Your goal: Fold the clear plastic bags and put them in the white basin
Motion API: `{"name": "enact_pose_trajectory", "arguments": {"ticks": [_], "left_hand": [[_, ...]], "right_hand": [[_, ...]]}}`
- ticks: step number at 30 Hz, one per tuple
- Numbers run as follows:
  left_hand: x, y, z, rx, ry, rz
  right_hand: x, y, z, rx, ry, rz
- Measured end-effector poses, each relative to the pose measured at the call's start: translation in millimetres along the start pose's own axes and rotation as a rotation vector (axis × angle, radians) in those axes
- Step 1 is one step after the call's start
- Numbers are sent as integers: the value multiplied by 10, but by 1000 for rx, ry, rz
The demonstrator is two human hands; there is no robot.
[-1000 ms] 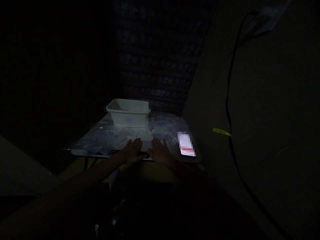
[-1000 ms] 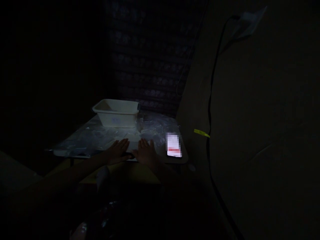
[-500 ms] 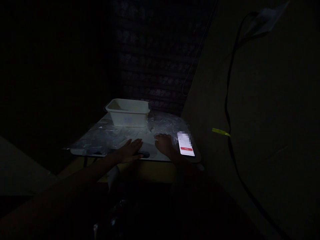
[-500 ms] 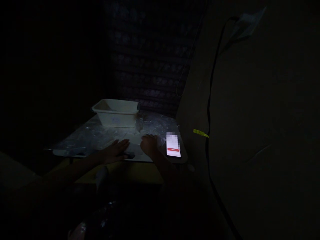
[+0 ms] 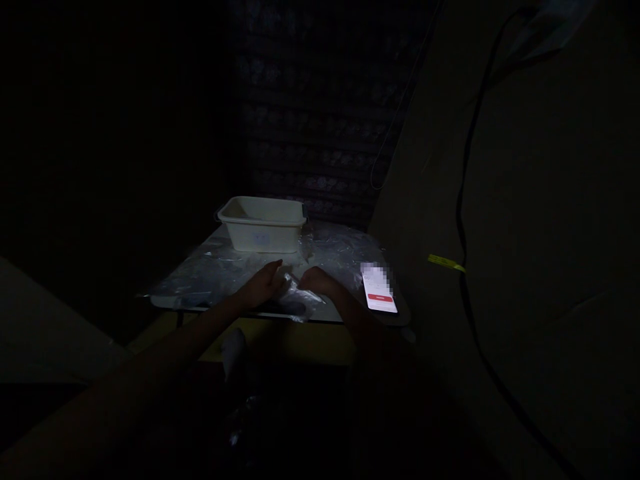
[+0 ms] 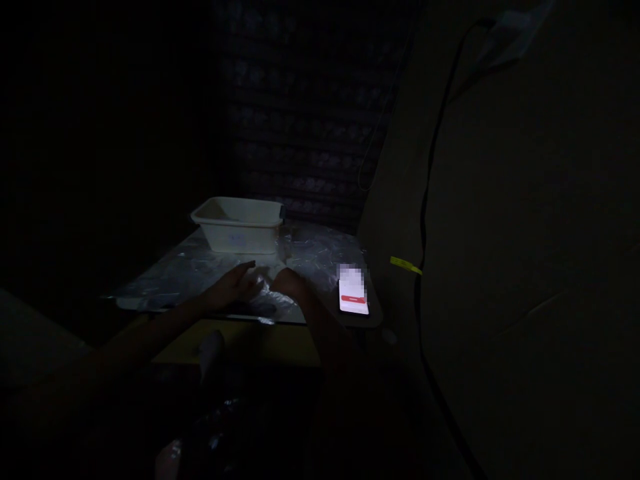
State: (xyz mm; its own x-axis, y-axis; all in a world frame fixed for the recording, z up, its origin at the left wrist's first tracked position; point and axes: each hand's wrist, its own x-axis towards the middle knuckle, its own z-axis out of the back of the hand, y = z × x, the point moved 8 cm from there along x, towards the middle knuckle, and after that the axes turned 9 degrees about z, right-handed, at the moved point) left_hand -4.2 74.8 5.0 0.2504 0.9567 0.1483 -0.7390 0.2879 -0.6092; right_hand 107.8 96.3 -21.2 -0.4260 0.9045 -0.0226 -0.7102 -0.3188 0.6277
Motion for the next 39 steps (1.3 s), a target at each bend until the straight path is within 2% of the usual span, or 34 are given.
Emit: {"name": "enact_pose_trajectory", "arguments": {"ticks": [2, 4, 7, 9, 11, 13, 18, 22, 33, 39], "left_hand": [[68, 148, 72, -291, -59, 196], [104, 237, 34, -610, -35, 351], [110, 101, -167, -998, 212, 413], [74, -32, -258, -1105, 335, 427], [47, -106, -281, -1117, 336, 438], [40, -143, -268, -1096, 284, 426], [51, -99, -237, -988, 181, 415], [35, -90, -255, -1019, 221, 418], [83, -25, -143, -1055, 136, 326], [42, -14, -143, -1027, 143, 394]], "right_hand": [[-36, 10, 113, 269, -113, 51], [-79, 7, 206, 524, -197, 100], [-136, -23, 259, 823, -252, 118], [-175, -48, 274, 947, -286, 102], [-216, -59, 276, 1019, -292, 84], [-255, -50, 258, 1052, -252, 67], [-330, -30, 207, 1039, -137, 14], [-323, -33, 226, 1052, -191, 15], [-215, -13, 127, 1223, -190, 88], [-251, -48, 135, 1153, -216, 46]]}}
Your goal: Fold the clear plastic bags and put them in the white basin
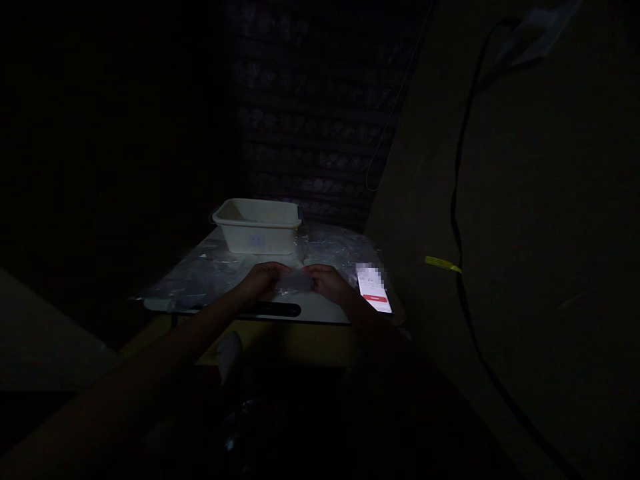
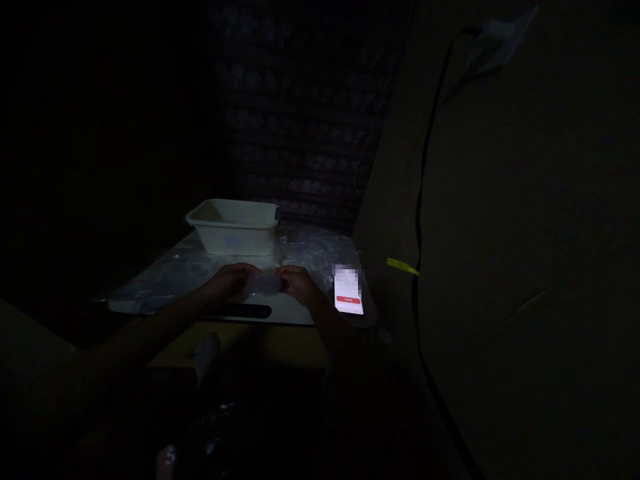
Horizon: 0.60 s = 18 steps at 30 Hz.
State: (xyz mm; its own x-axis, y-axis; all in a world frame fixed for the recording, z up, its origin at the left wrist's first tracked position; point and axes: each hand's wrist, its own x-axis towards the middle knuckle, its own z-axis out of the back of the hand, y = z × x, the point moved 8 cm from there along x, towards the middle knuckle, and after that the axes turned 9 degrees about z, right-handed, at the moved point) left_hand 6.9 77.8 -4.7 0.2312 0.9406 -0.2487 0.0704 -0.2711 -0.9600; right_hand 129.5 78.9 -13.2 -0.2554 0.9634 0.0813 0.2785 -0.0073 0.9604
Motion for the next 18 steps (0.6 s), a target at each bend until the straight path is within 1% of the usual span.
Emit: {"name": "enact_pose_trajectory", "arguments": {"ticks": [2, 4, 5, 6, 8, 9, 10, 11, 13, 15, 16, 18], "left_hand": [[33, 28, 45, 20, -38, 16], [85, 50, 131, 58, -94, 9], [107, 49, 182, 114, -128, -9], [118, 32, 227, 209, -164, -39], [98, -36, 254, 509, -221, -138], [66, -71, 217, 688, -230, -204], [24, -88, 144, 865, -217, -271], [-25, -78, 38, 1024, -175, -336], [-126, 21, -199, 1308, -63, -434], [-206, 161, -396, 1497, 36, -486], [-234, 216, -466, 1554, 59, -506], [-260, 296, -552, 1622, 74, -528]], "right_hand": [[6, -16, 50, -124, -14, 3], [20, -14, 129, -393, -37, 19], [28, -2, 167, -546, -51, 33], [33, 13, 201, -674, -69, 46], [33, 67, 232, -889, -104, 95], [25, 99, 219, -985, -111, 132], [12, 129, 184, -1085, -104, 176], [-9, 154, 122, -1203, -81, 229], [-71, 147, -65, -1412, 33, 343], [-159, 66, -249, -1520, 183, 424], [-202, 16, -304, -1560, 232, 435], [-269, -76, -346, -1616, 280, 415]]}}
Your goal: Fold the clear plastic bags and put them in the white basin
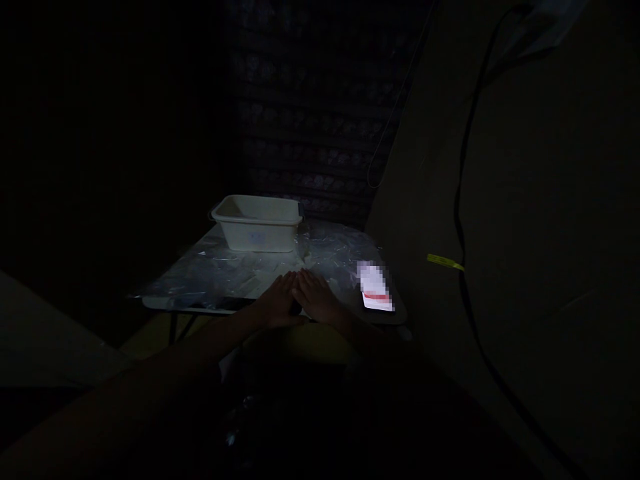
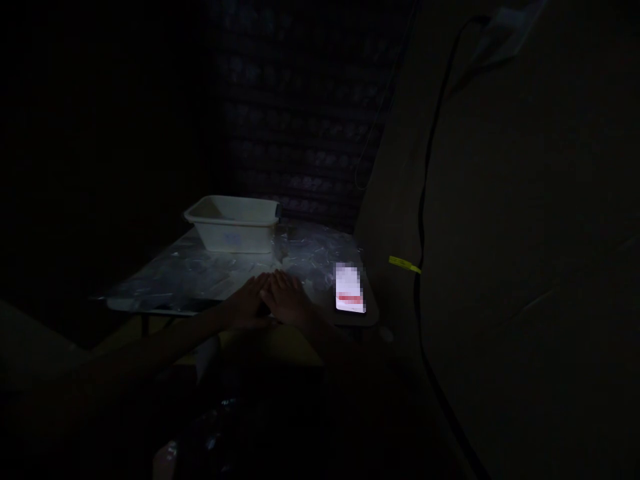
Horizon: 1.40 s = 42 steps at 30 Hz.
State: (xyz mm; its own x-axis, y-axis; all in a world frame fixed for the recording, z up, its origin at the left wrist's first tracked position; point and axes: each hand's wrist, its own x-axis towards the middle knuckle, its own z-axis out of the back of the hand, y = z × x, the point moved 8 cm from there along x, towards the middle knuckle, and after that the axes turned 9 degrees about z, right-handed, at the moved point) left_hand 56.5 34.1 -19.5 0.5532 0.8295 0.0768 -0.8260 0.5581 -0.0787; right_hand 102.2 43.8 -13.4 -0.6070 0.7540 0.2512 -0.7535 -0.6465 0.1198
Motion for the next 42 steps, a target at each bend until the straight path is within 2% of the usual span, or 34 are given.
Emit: {"name": "enact_pose_trajectory", "arguments": {"ticks": [4, 12, 25, 29, 32, 34, 37, 39, 42], "left_hand": [[7, -21, -69, 49, 9, 1], [3, -6, -89, 104, 31, 7], [10, -13, -120, 152, 27, 11], [12, 8, -112, 142, 41, 29], [43, 127, 52, 109, -26, 59], [78, 298, 214, 71, -93, 134], [124, 558, 421, -29, -185, 249], [153, 660, 474, -133, -208, 287], [206, 705, 428, -316, -175, 309]], "right_hand": [[-69, 15, -84, -53, 56, -20], [-67, 27, -93, -75, 102, -19], [-60, 32, -83, -45, 116, -35], [-2, -104, -18, 44, 78, -63], [65, -337, 44, 60, 22, -176], [120, -456, 61, 33, 5, -241], [203, -530, 27, -11, 51, -311], [245, -528, 8, -43, 98, -340], [291, -475, 43, -56, 119, -324]]}}
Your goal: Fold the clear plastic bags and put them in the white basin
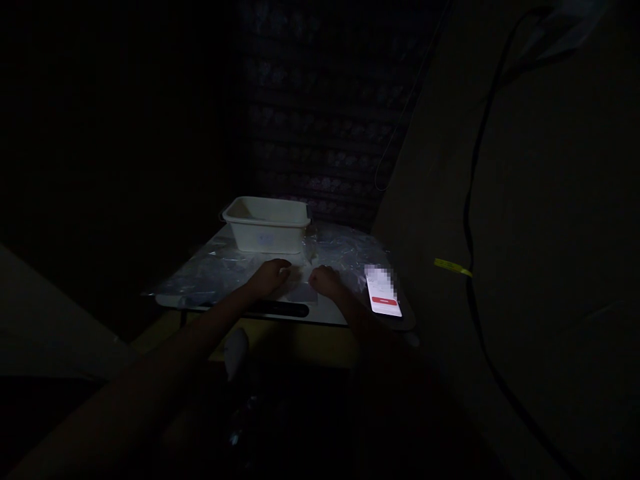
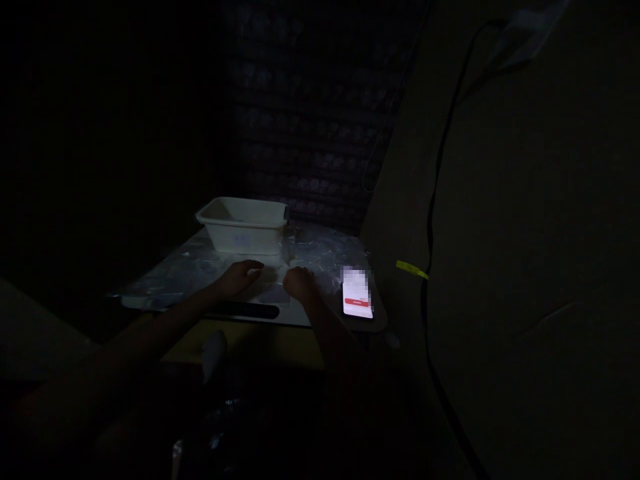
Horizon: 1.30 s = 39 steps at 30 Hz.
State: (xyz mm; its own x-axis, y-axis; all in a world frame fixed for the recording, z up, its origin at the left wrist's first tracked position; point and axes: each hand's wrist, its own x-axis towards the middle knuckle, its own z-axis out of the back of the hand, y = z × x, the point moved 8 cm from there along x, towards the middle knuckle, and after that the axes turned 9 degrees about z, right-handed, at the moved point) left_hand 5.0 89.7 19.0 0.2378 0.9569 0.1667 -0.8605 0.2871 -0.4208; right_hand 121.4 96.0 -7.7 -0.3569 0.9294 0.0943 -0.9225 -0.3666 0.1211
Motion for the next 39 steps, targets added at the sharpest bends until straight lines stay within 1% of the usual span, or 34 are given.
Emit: {"name": "enact_pose_trajectory", "arguments": {"ticks": [2, 4, 7, 9, 11, 14, 15, 17, 20, 21, 22, 23, 24, 26, 27, 28, 30, 32, 34, 36, 39], "left_hand": [[23, -6, -57, -115, 41, 12], [41, -14, -105, -237, 87, 31], [44, -1, -178, -443, 205, 115], [29, 15, -172, -612, 238, 190], [6, 23, -120, -800, 215, 245], [-31, 31, -56, -1003, 162, 294], [-38, 40, -51, -1031, 145, 310], [-42, 62, -69, -1026, 123, 332], [-11, 58, -131, -886, 149, 295], [8, 53, -132, -808, 149, 268], [31, 49, -102, -714, 121, 235], [57, 46, -31, -601, 56, 195], [78, 32, 73, -469, -38, 148], [91, -50, 328, -164, -277, 27], [93, -97, 418, -11, -364, -17], [105, -121, 477, 118, -421, -32], [162, -97, 526, 295, -454, 11], [226, -29, 527, 378, -440, 76], [263, 9, 525, 413, -441, 97], [255, 10, 550, 430, -481, 80], [179, -7, 613, 460, -548, 21]], "right_hand": [[6, 42, 67, 41, -28, 38], [13, 80, 143, 156, -78, 84], [18, 122, 232, 495, -160, 137], [5, 106, 241, 782, -192, 107], [-25, 105, 178, 1045, -151, 57], [-90, 111, 33, 1295, -33, -44], [-106, 96, -1, 1362, -27, -79], [-112, 55, -31, 1510, -77, -124], [-78, -2, 0, 1673, -210, -102], [-69, -25, 19, 1681, -252, -96], [-65, -49, 41, 1668, -291, -93], [-65, -69, 63, 1645, -321, -94], [-68, -83, 83, 1620, -341, -95], [-78, -103, 117, 1572, -365, -96], [-83, -105, 130, 1552, -368, -90], [-85, -104, 139, 1536, -368, -79], [-88, -99, 145, 1502, -359, -56], [-88, -86, 144, 1465, -334, -31], [-93, -79, 166, 1413, -326, -4], [-107, -69, 227, 1335, -331, 26], [-139, -34, 392, 1186, -339, 70]]}}
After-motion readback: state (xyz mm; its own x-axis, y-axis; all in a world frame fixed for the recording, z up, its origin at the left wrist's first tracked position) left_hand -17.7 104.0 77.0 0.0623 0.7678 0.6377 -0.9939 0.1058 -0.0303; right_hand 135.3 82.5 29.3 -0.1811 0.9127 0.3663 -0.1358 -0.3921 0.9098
